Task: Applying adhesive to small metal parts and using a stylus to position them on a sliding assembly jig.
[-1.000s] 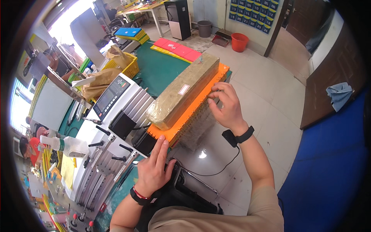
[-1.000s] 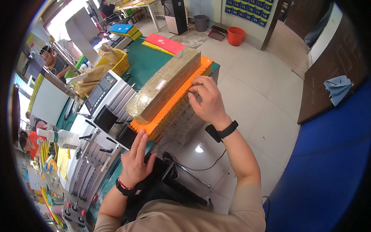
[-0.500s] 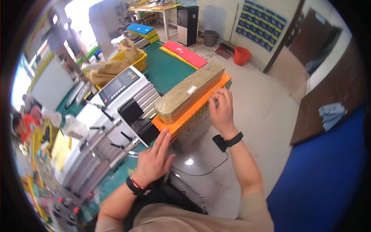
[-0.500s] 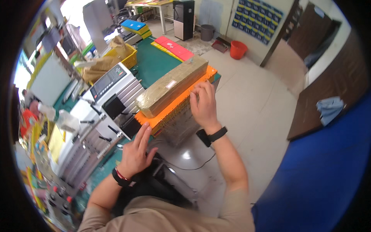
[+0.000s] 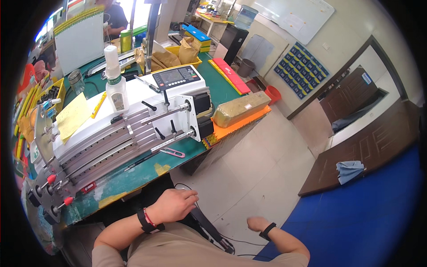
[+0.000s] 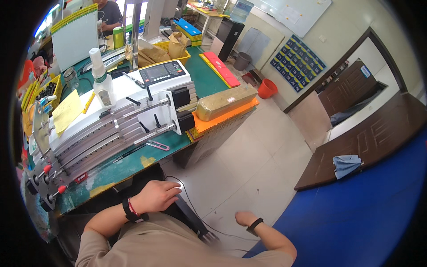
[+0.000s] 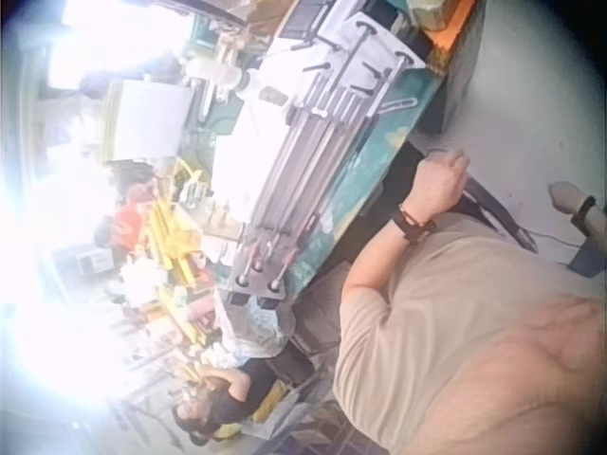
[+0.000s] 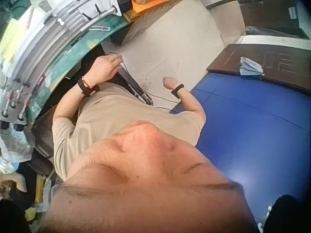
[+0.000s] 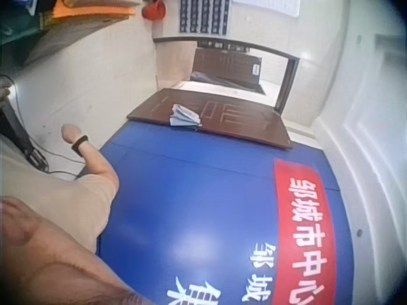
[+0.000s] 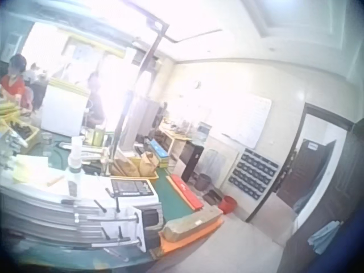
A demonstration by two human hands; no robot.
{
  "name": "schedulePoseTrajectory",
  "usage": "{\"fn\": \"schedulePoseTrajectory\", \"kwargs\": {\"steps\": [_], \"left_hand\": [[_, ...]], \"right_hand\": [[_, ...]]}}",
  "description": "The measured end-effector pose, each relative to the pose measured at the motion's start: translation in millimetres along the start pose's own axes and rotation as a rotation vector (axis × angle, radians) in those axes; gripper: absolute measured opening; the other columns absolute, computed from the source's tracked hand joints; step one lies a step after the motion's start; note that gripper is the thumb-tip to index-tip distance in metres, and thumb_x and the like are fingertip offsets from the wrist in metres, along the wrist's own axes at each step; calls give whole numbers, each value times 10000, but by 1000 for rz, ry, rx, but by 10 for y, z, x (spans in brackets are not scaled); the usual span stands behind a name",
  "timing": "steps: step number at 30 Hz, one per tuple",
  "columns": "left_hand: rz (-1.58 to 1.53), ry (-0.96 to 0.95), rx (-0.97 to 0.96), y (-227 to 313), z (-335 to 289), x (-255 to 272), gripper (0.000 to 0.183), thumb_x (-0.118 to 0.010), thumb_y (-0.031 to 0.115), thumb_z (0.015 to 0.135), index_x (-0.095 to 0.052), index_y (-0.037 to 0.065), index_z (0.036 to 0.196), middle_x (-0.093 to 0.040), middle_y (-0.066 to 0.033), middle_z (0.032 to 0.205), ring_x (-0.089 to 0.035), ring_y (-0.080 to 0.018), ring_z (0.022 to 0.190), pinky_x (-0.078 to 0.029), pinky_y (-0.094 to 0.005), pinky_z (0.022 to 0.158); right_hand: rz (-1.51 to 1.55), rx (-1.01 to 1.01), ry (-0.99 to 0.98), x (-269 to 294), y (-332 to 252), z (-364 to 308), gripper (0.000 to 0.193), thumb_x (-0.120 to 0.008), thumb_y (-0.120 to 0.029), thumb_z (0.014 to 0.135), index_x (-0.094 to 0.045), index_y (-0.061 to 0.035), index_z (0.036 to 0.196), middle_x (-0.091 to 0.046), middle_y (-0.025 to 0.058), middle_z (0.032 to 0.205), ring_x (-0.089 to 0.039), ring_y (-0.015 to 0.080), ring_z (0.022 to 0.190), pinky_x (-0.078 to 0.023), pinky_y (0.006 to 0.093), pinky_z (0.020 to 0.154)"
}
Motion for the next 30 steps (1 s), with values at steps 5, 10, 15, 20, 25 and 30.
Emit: {"fn": "schedulePoseTrajectory", "kwargs": {"steps": [5, 10, 15, 20, 25, 30], "left_hand": [[-27, 213, 113, 228, 45, 448, 236, -856, 146, 868, -733, 66, 1053, -749, -117, 1009, -717, -358, 945, -567, -458, 801], [-121, 373, 218, 220, -288, 1151, 153, -835, 46, 884, -711, 37, 973, -722, -119, 945, -680, -359, 868, -536, -446, 751], [-32, 468, 307, 155, -734, 1528, 143, -836, 1, 870, -715, 39, 935, -719, -110, 903, -664, -335, 824, -519, -430, 722], [-232, 569, 415, 4, -769, 1537, 72, -822, 6, 919, -759, 17, 952, -743, -106, 887, -692, -280, 812, -534, -380, 743], [-746, 753, 578, -141, -665, 1144, 72, -783, 65, 1025, -795, -3, 1042, -786, -50, 918, -682, -88, 786, -529, -275, 704], [-1100, 579, 666, -263, -458, 934, 201, -739, 128, 1082, -765, -28, 1207, -786, -32, 1078, -681, -62, 915, -563, -253, 790]], "right_hand": [[330, 447, 814, 2084, -2145, -345, 188, -666, -207, 1067, -614, -34, 1121, -724, 236, 853, -725, 468, 782, -583, 552, 681], [411, 909, 1131, 2930, -3401, -242, 186, -747, -49, 985, -610, -19, 1107, -715, 161, 850, -735, 380, 756, -578, 449, 641], [558, 1113, 1046, 3157, -3967, -34, 175, -763, -31, 973, -638, -8, 1093, -715, 131, 848, -726, 343, 721, -565, 426, 631], [648, 1073, 957, 3323, -4010, 27, 77, -772, -38, 969, -724, -13, 1024, -731, 135, 847, -713, 293, 686, -557, 377, 619], [782, 868, 1065, 3354, -3938, 11, 64, -794, -20, 956, -740, -13, 990, -738, 70, 800, -671, 124, 631, -522, 296, 560], [1001, 516, 1338, 3330, -3564, 329, 94, -725, -85, 1049, -700, 5, 1053, -710, 67, 784, -661, 112, 664, -528, 290, 613]]}}
Point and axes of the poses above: each hand's wrist, its own z-axis towards the middle knuckle, its own x-axis out of the back of the hand, y = z × x, the point moved 1 cm from there along z, towards the middle knuckle
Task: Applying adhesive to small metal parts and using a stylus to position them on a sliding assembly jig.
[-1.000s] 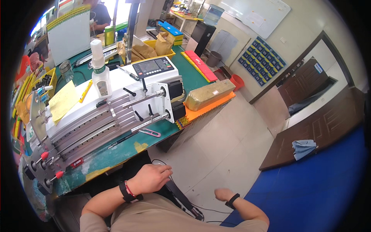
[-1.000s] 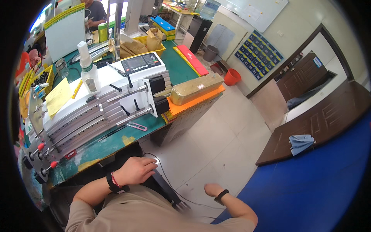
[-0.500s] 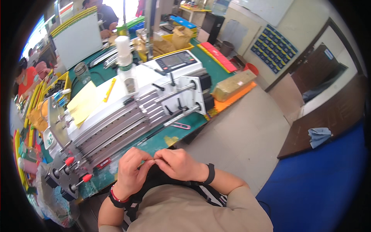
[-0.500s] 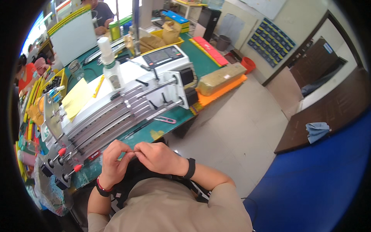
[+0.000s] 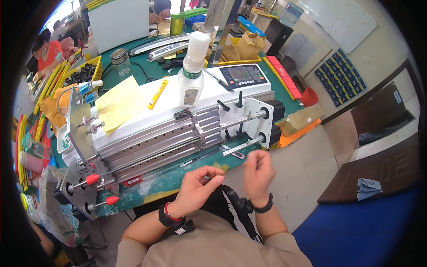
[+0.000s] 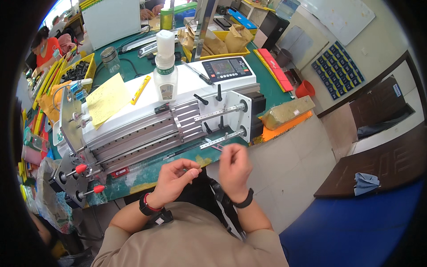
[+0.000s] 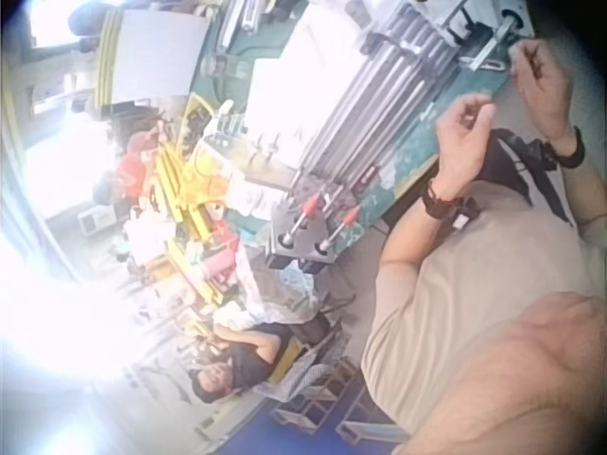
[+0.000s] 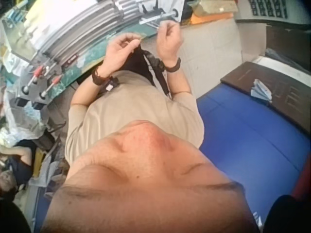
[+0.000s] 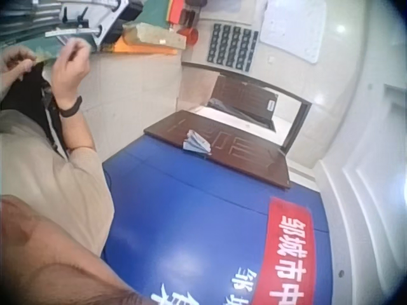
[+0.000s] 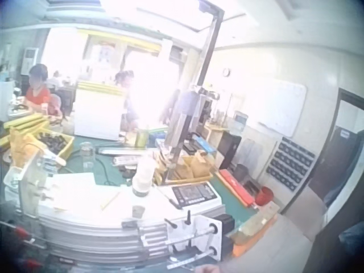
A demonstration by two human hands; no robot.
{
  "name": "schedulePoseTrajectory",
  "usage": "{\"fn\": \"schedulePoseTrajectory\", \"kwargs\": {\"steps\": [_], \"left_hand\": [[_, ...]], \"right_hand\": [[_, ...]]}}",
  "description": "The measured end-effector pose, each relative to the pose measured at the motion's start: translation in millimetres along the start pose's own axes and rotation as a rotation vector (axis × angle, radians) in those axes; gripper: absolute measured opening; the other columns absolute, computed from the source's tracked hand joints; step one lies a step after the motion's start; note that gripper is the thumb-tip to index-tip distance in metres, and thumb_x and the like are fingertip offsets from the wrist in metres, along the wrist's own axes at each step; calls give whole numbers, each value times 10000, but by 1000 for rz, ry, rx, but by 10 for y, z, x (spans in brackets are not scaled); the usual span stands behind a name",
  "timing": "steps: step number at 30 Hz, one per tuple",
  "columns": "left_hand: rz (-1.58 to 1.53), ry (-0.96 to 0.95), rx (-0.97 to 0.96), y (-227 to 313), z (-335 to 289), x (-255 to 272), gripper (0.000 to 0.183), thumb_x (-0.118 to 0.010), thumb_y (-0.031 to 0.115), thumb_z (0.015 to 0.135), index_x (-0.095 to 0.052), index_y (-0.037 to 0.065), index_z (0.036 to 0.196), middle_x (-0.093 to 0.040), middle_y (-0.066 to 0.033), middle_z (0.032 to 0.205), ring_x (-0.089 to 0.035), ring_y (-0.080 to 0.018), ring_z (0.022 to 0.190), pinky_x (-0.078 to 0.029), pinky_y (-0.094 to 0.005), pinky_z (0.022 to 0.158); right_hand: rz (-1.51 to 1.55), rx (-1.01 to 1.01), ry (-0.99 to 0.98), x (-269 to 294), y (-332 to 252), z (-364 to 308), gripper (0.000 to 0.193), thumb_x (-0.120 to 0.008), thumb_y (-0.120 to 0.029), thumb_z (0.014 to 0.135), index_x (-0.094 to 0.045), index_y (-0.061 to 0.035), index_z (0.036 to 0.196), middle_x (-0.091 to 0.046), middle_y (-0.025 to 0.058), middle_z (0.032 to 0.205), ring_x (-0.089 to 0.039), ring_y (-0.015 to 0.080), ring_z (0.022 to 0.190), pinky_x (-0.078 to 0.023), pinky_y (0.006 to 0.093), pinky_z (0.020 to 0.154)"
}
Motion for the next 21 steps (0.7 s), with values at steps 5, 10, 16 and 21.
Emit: {"fn": "schedulePoseTrajectory", "kwargs": {"steps": [5, 10, 16, 21], "left_hand": [[-69, -184, 55, -336, 277, -91, 393, -685, 141, 1116, -643, -26, 1469, -706, -155, 1441, -656, -199, 1326, -512, -360, 1140], [-334, -211, 119, -370, 476, -374, 544, -632, 212, 1149, -500, -22, 1622, -598, -203, 1593, -546, -251, 1491, -406, -414, 1263], [-712, -320, 213, -231, 446, -446, 383, -621, 210, 1152, -628, -11, 1464, -737, -92, 1180, -682, -194, 1150, -522, -365, 1044], [-583, -417, 198, 29, -597, 566, 276, -727, 228, 1086, -664, 5, 937, -596, -57, 683, -520, -148, 505, -387, -312, 489]], "right_hand": [[-19, -130, 132, -3, 355, 419, 156, -657, -113, 1117, -641, 24, 1042, -679, 33, 774, -620, 73, 673, -500, 293, 599], [266, -353, -35, 146, 180, -79, 135, -610, -129, 1146, -618, -20, 1066, -646, 7, 756, -570, 59, 628, -448, 233, 568], [716, -644, 124, 396, 95, -530, 153, -627, -193, 1148, -616, -54, 1086, -680, 39, 890, -645, 119, 694, -517, 274, 616], [934, -830, -144, -35, 259, -137, 150, -635, -206, 1144, -616, -70, 1083, -667, 38, 905, -626, 123, 695, -494, 284, 612]]}}
Point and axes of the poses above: each hand's wrist, its own z-axis towards the middle knuckle, its own x-axis out of the back of the hand, y = z × x, the point moved 1 cm from there along z, towards the middle knuckle
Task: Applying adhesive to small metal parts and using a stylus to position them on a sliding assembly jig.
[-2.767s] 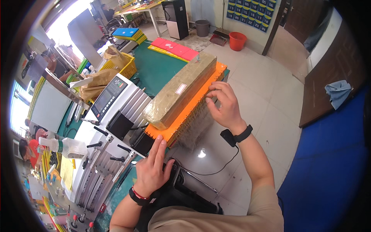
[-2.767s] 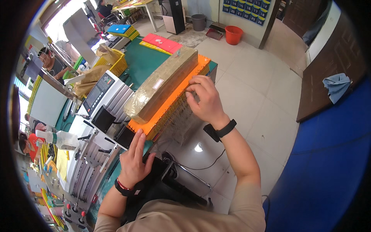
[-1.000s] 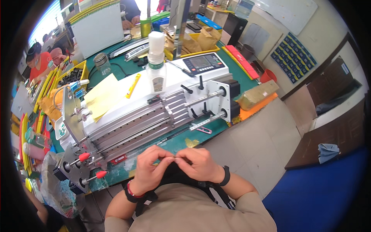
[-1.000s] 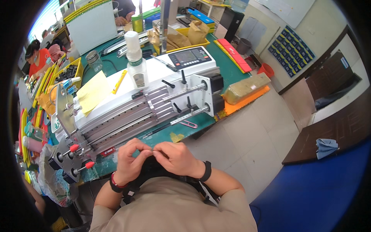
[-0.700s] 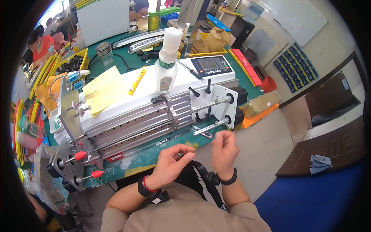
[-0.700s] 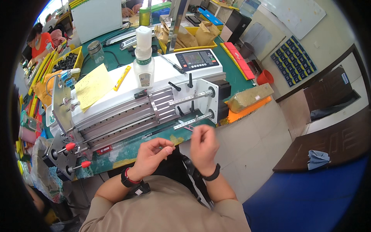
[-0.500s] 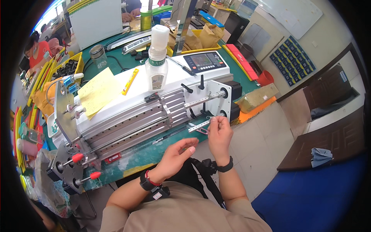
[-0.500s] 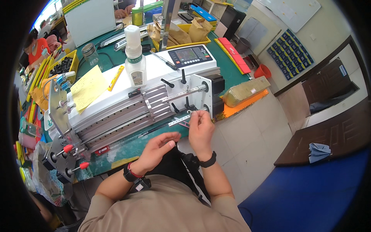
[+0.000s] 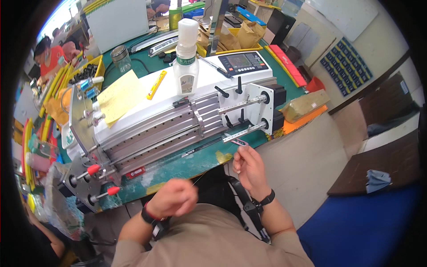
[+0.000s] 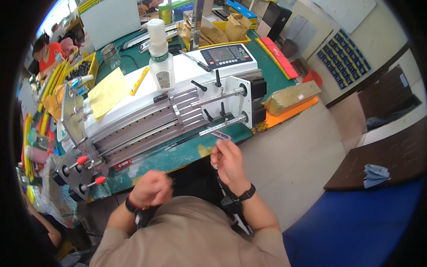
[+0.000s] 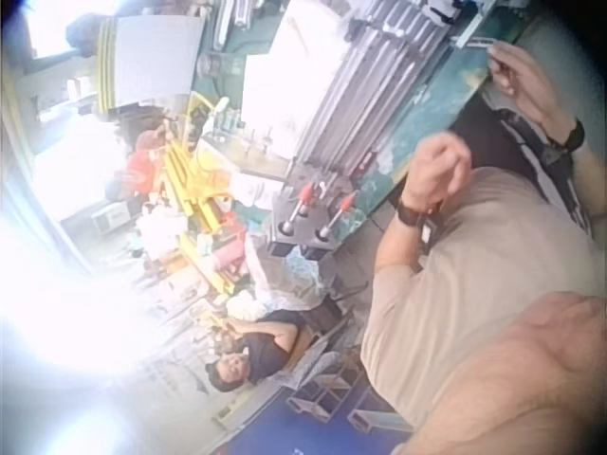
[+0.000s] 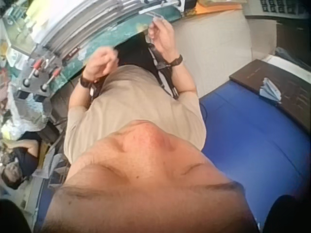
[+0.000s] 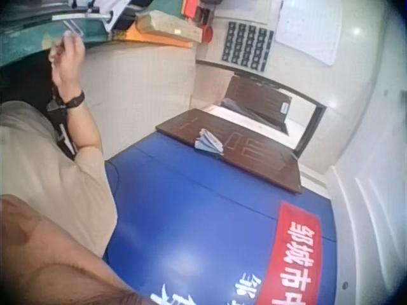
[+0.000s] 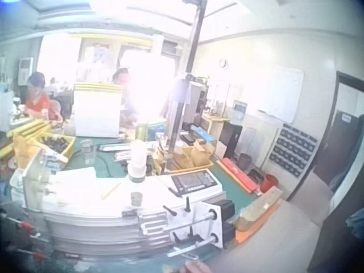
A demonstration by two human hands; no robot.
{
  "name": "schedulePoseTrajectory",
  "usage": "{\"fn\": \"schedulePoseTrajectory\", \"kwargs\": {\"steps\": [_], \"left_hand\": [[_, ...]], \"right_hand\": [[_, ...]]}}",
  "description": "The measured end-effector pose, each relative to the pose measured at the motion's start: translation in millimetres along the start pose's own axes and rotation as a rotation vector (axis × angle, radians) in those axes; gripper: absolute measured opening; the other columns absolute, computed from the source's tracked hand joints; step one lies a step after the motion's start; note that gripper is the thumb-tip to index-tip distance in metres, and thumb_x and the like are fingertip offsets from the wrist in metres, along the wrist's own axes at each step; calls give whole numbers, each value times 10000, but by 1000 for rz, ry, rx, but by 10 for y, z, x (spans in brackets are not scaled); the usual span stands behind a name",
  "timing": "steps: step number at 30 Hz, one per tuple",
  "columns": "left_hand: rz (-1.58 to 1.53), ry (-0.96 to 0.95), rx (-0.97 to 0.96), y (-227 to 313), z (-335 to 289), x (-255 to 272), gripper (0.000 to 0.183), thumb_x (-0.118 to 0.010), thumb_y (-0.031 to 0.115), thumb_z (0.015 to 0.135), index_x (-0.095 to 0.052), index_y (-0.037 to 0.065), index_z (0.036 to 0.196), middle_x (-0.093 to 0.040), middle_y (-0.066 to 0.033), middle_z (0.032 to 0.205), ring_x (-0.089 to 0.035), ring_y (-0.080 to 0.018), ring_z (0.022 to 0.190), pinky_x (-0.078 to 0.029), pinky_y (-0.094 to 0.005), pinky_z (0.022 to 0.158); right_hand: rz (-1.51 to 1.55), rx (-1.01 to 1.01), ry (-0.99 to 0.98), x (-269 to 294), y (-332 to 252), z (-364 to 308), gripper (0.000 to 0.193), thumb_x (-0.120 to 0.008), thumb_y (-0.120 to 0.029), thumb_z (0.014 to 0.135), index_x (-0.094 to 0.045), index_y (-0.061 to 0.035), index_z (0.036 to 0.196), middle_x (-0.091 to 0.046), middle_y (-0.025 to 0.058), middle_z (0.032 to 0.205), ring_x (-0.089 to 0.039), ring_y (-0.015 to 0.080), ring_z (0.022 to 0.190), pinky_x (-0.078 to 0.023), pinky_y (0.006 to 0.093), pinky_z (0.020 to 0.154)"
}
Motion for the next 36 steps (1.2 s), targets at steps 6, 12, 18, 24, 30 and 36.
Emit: {"fn": "schedulePoseTrajectory", "kwargs": {"steps": [6, 12, 18, 24, 30, 36], "left_hand": [[-31, 264, -201, 163, -1090, -134, 117, -761, 24, 993, -750, -92, 998, -698, -172, 883, -577, -153, 515, -414, -294, 475], [756, 703, -462, 93, -1116, -295, 169, -598, -178, 939, -740, -92, 971, -639, -245, 1291, -822, -262, 811, -588, -235, 544], [666, 583, -421, 48, -1030, -159, 183, -574, -165, 974, -715, -52, 949, -626, -252, 1298, -837, -295, 886, -594, -227, 532], [742, 617, -501, 117, -1102, -202, 198, -572, -180, 965, -723, -52, 951, -633, -236, 1309, -832, -295, 926, -634, -259, 606], [1759, 985, -973, 318, -1141, -205, 278, -760, -133, 788, -797, 53, 991, -744, -96, 1006, -724, -300, 938, -565, -403, 793], [1945, 1235, -777, 612, -1277, -208, 251, -926, 34, 733, -798, 90, 942, -678, -49, 964, -605, -277, 933, -466, -414, 815]], "right_hand": [[62, -83, -217, -239, 139, 167, 152, -624, -181, 1144, -584, -78, 1039, -623, 35, 855, -572, 100, 626, -442, 262, 551], [-52, 74, -177, -377, 221, -18, 147, -593, -161, 1151, -566, -64, 1044, -613, 45, 850, -562, 112, 587, -476, 283, 537], [-4, 64, 40, -281, 269, 9, 154, -585, -166, 1157, -578, -62, 1044, -621, 44, 849, -610, 136, 629, -506, 299, 562], [-43, 150, -79, -380, 290, 156, 170, -608, -190, 1156, -593, -62, 1046, -635, 47, 858, -627, 164, 652, -533, 311, 593], [-164, 56, -72, -570, 334, -200, 155, -585, -205, 1164, -594, -50, 1159, -763, 154, 1037, -807, 249, 918, -644, 327, 739], [-568, 153, -518, -1082, 606, -687, 124, -670, -45, 1082, -569, -24, 1150, -768, 119, 1027, -711, 117, 810, -578, 267, 725]]}}
Point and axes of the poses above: each hand's wrist, its own z-axis towards the middle knuckle, its own x-axis out of the back of the hand, y = z × x, the point moved 1 cm from there along z, towards the middle knuckle
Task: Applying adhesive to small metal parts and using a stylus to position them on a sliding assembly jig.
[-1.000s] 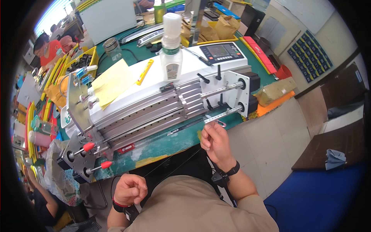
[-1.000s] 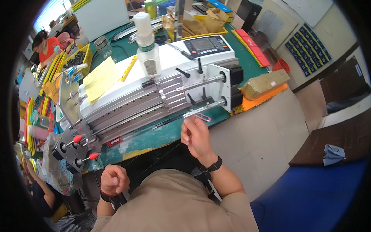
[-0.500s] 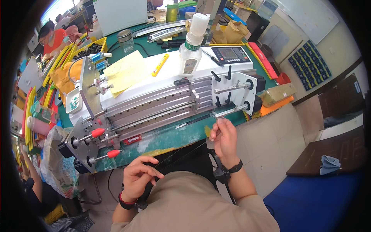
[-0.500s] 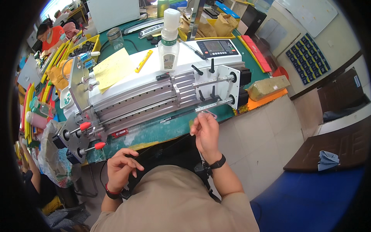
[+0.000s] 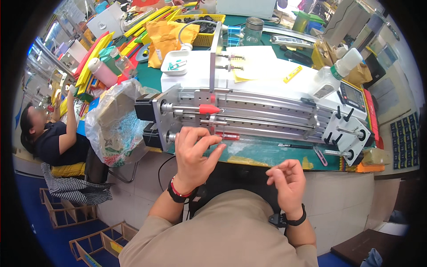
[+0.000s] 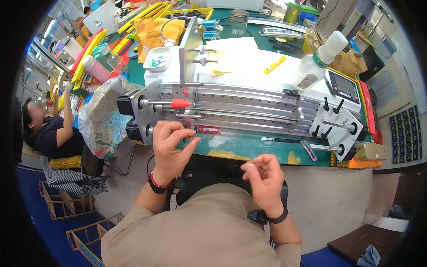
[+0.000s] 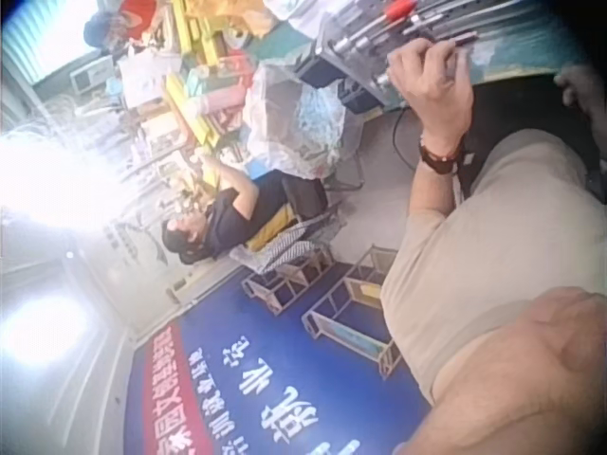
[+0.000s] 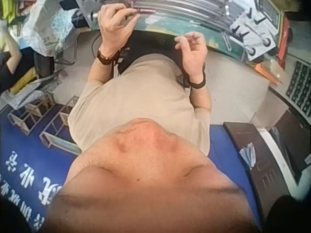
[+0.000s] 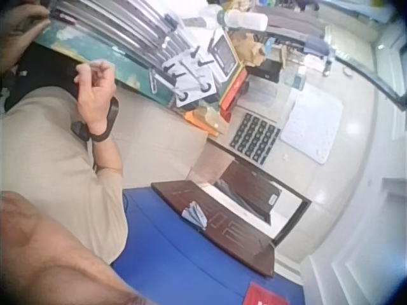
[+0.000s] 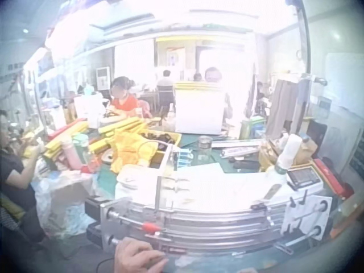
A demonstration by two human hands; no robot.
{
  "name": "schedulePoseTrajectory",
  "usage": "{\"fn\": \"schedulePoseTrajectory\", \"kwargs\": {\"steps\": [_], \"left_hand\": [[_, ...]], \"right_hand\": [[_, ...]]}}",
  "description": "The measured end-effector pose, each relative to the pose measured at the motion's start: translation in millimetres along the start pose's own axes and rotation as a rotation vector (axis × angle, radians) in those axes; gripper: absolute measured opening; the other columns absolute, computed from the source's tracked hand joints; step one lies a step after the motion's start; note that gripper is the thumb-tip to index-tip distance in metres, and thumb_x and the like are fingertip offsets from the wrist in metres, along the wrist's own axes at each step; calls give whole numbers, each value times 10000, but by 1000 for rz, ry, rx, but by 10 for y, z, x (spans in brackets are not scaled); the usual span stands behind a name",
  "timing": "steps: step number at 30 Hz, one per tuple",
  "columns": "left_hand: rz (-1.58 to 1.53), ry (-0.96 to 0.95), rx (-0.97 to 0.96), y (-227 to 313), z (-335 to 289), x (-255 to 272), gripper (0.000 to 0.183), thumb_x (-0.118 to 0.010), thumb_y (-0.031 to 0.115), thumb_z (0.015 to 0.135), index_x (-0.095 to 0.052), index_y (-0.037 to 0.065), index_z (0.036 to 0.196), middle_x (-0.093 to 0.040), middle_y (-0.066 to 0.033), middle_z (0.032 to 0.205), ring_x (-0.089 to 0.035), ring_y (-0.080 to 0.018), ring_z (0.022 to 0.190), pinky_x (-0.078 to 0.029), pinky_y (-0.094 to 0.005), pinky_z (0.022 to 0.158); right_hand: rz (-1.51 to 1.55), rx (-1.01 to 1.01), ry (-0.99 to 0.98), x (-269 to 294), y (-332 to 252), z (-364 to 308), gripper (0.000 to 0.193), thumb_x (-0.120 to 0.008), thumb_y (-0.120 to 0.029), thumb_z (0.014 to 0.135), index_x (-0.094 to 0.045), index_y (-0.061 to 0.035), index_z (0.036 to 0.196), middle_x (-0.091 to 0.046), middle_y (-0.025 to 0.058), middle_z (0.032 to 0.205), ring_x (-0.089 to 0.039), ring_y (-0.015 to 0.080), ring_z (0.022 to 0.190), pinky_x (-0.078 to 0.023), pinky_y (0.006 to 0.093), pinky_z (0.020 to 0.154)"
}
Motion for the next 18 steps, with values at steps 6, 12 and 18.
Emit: {"fn": "schedulePoseTrajectory", "kwargs": {"steps": [6, 12, 18], "left_hand": [[2, -59, 16, -189, 74, 43, 329, -998, 176, 705, -786, 70, 934, -659, -65, 959, -621, -283, 880, -466, -423, 783], [-235, -100, 2, -290, 111, 159, 241, -915, 17, 789, -789, 38, 993, -773, -118, 1063, -727, -302, 965, -562, -402, 854], [-688, -40, 258, -438, -80, 297, 344, -758, -138, 960, -610, -27, 1249, -791, -154, 1033, -784, -206, 972, -627, -346, 900]], "right_hand": [[-656, 579, -41, -726, -162, 611, 283, -792, 16, 906, -609, -20, 1119, -702, 86, 995, -652, 299, 934, -512, 411, 837], [-718, 563, -110, -1092, -7, 883, 276, -794, 32, 861, -576, -49, 1009, -663, 87, 959, -619, 326, 926, -438, 449, 827], [-706, 996, -51, -1015, 146, 697, 284, -785, 105, 846, -554, -46, 917, -704, 95, 908, -602, 327, 755, -486, 410, 678]]}}
Point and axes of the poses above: each hand's wrist, its own z-axis towards the middle knuckle, its own x-axis out of the back of the hand, y = z × x, the point moved 1 cm from there along z, towards the middle knuckle
